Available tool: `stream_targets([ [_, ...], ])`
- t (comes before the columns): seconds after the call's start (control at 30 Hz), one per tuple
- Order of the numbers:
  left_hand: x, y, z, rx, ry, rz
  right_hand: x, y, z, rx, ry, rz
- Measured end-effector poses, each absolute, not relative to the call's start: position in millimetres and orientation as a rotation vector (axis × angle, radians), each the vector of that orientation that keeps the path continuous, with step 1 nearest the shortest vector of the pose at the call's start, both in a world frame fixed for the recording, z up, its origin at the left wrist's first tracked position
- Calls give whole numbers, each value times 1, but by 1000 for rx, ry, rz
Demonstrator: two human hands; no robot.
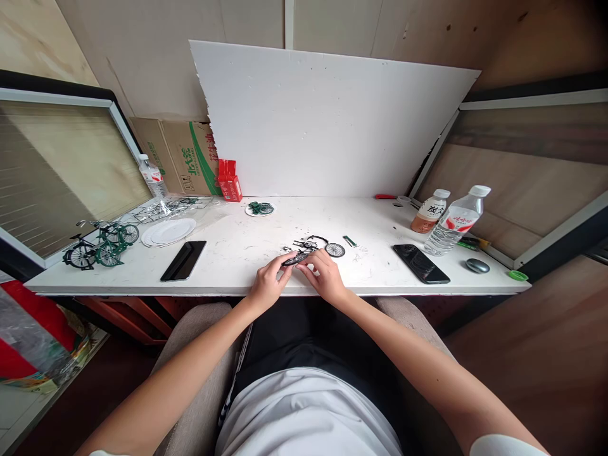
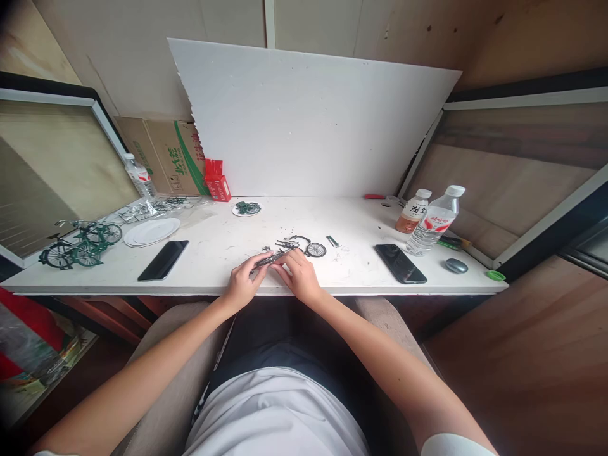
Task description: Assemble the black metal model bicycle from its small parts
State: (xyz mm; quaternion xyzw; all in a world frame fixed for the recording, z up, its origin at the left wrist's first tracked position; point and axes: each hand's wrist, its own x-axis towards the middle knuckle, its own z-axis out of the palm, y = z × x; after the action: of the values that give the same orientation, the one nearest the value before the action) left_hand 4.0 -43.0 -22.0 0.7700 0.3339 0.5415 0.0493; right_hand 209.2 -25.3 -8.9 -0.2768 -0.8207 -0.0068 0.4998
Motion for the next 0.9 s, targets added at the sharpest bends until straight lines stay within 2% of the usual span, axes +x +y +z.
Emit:
stream_targets([
  [0.9, 2, -43, -22, 2315, 979, 1612, 210, -22, -18, -692, -2008, -66],
])
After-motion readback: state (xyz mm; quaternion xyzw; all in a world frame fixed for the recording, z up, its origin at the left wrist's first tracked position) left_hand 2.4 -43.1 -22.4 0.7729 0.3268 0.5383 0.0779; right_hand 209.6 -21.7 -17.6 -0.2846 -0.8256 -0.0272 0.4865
